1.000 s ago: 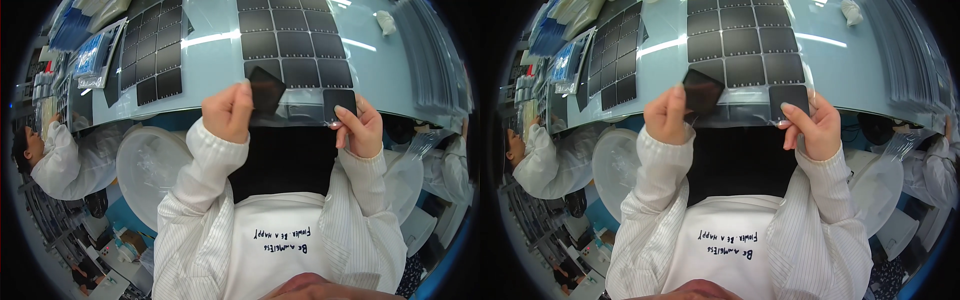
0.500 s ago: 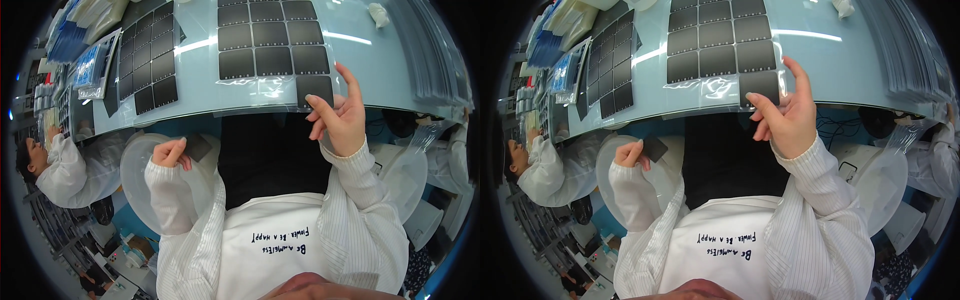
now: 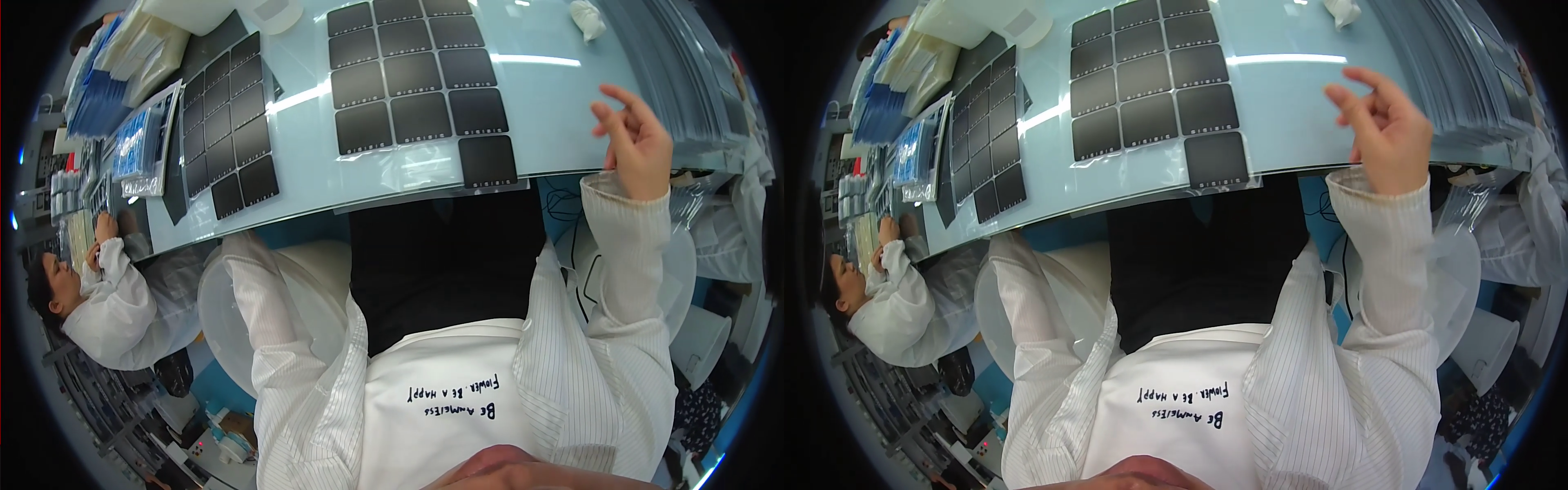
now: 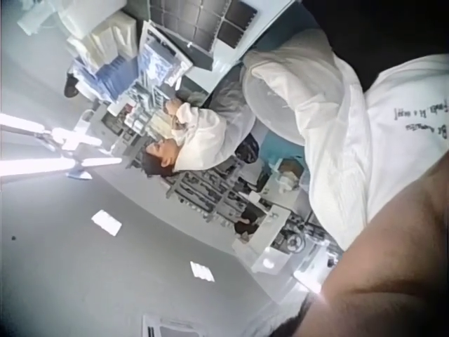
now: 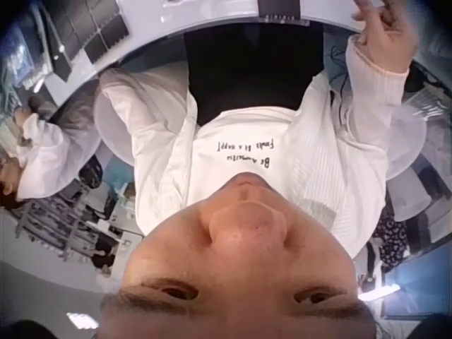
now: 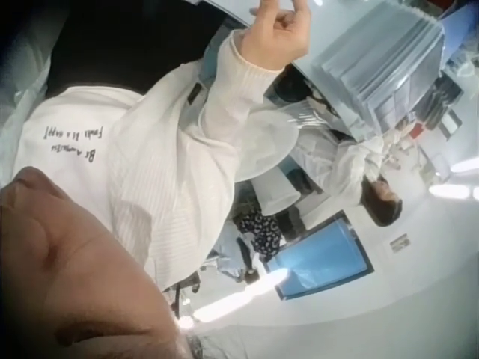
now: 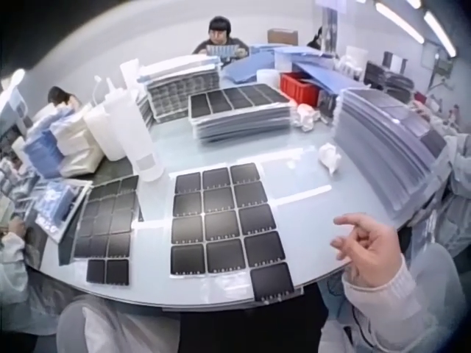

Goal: Cleaning and inspecting small rectangular electronic panels at a workbench using a cloth.

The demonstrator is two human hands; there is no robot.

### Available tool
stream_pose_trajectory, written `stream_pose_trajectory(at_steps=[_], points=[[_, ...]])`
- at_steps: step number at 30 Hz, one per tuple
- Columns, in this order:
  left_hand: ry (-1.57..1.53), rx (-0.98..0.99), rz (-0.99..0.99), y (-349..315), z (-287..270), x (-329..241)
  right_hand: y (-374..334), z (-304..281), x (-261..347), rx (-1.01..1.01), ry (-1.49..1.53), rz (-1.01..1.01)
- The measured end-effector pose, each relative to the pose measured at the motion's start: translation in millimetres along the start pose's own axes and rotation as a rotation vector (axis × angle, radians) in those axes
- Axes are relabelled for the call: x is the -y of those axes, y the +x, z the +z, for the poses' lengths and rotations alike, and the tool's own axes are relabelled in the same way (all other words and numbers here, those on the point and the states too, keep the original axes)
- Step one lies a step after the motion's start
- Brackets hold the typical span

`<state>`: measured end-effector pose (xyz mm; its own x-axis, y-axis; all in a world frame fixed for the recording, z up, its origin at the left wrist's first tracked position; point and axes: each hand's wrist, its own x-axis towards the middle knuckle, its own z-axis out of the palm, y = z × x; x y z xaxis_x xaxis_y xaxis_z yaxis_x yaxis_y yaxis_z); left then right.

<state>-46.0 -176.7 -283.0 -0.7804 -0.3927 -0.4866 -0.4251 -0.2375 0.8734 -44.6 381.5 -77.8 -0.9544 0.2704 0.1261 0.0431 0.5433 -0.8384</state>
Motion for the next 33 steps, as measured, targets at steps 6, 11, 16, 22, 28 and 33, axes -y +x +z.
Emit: stream_pose_trajectory(at_steps=[6,11,16,22,28,33], points=[[0.327,0.064,0.361,-90,79,18,64,-10,-14,-0.248,-0.326,-0.250],[0.499,0.633,0.147,-199,167,-15,112,13,-15,-0.342,-0.528,-0.298],[0.252,0.806,0.171,-198,206,-21,130,30,1,-0.187,-0.782,-0.112],[0.072,0.693,-0.091,-202,219,-36,101,34,-10,0.047,-0.286,-0.495],[0.059,0.685,-0.033,-201,219,-34,-4,72,17,0.655,-0.080,-0.930],[0.083,0.681,-0.022,-204,223,-39,65,84,0,0.389,-0.087,-0.841]])
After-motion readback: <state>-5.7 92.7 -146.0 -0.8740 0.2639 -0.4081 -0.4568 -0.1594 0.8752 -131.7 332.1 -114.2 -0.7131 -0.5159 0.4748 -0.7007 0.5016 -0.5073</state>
